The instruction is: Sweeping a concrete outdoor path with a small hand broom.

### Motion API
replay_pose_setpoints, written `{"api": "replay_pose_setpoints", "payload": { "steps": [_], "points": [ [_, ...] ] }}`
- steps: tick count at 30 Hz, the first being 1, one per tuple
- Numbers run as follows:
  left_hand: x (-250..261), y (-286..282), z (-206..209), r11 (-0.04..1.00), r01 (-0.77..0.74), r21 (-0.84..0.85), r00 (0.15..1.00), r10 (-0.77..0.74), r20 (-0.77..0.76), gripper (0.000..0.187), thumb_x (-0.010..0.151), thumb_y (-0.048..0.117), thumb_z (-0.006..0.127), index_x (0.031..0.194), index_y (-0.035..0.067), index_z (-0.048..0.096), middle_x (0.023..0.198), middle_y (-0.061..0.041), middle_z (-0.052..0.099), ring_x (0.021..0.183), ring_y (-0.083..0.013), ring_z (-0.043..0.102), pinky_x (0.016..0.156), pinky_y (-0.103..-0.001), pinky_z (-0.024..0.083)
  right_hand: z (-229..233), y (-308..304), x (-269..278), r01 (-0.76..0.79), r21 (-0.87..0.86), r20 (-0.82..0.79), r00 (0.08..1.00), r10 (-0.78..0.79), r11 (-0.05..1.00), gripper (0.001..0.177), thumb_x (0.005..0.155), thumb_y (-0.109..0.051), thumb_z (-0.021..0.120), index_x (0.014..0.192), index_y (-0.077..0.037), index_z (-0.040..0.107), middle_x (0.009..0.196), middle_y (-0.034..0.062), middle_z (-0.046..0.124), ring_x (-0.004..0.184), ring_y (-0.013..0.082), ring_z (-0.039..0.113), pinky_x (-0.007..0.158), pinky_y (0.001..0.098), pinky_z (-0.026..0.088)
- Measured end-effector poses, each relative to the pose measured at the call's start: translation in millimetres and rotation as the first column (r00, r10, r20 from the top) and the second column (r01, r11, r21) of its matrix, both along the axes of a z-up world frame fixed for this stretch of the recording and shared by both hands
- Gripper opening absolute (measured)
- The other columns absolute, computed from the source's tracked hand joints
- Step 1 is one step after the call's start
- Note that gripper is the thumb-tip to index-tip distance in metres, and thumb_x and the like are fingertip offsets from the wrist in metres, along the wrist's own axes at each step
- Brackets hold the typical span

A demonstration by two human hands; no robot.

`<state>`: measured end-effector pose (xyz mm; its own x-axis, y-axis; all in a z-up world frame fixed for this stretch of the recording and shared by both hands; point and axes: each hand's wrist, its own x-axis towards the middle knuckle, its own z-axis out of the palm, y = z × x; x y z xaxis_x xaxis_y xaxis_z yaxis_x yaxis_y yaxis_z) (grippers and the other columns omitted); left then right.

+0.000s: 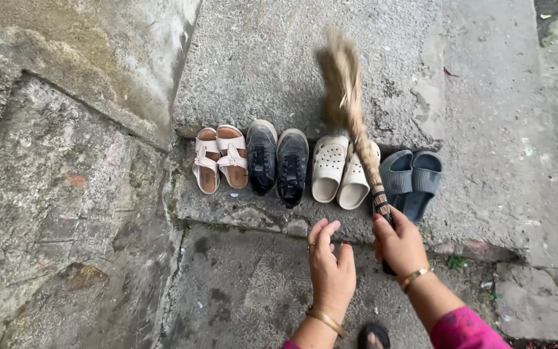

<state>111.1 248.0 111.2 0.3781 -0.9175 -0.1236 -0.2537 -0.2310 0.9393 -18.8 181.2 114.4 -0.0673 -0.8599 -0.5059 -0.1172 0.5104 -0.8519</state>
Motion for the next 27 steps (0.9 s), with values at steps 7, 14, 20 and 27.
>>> {"api": "replay_pose_setpoints", "payload": {
  "steps": [7, 14, 20, 27],
  "points": [
    [-13.5, 27.2, -8.9, 0.998, -0.059, 0.014, 0.998, 0.060, -0.028, 0.037, 0.089, 0.009, 0.063, 0.126, 0.006, 0.061, 0.146, -0.011, 0.049, 0.129, -0.0288, 0.055, 0.099, -0.039, 0.051, -5.1, 17.8, -15.9, 0.427, -0.125, 0.030, 0.904, -0.427, 0.896, 0.018, 0.099, -0.018, 0.059, 0.109, -0.006, 0.049, 0.072, -0.0008, 0.053, 0.052, 0.0108, 0.050, 0.045, 0.0296, 0.045],
    [-30.4, 49.2, -8.1, 0.994, -0.106, 0.023, 0.994, 0.107, -0.036, 0.036, 0.087, 0.008, 0.062, 0.124, 0.007, 0.063, 0.147, -0.012, 0.049, 0.129, -0.0295, 0.056, 0.098, -0.040, 0.053, -21.4, 67.0, -9.0, -0.008, -0.100, -0.202, 0.979, -0.013, 0.995, 0.036, 0.089, -0.016, 0.072, 0.120, -0.003, 0.057, 0.068, 0.0108, 0.063, 0.055, 0.0223, 0.061, 0.051, 0.0375, 0.051],
    [-21.2, 69.7, -16.1, 0.971, -0.231, -0.053, 0.971, 0.234, 0.051, 0.038, 0.089, 0.006, 0.062, 0.127, 0.004, 0.062, 0.148, -0.016, 0.049, 0.131, -0.0325, 0.055, 0.104, -0.041, 0.048, -23.4, 67.8, 0.7, -0.600, -0.263, -0.518, 0.749, 0.414, 0.756, 0.062, 0.088, -0.019, 0.067, 0.144, -0.002, 0.046, 0.087, 0.0217, 0.074, 0.079, 0.0393, 0.072, 0.070, 0.0449, 0.056],
    [5.8, 124.9, -30.1, 0.892, -0.451, 0.040, 0.892, 0.451, -0.007, 0.053, 0.090, 0.010, 0.058, 0.142, 0.004, 0.048, 0.156, -0.017, 0.039, 0.141, -0.0340, 0.046, 0.110, -0.043, 0.045, -32.6, 61.6, 40.6, -0.975, -0.029, -0.684, 0.181, 0.707, 0.222, 0.068, 0.092, -0.025, 0.064, 0.152, -0.011, 0.035, 0.099, 0.0225, 0.072, 0.091, 0.0414, 0.070, 0.082, 0.0475, 0.056]
  ]
}}
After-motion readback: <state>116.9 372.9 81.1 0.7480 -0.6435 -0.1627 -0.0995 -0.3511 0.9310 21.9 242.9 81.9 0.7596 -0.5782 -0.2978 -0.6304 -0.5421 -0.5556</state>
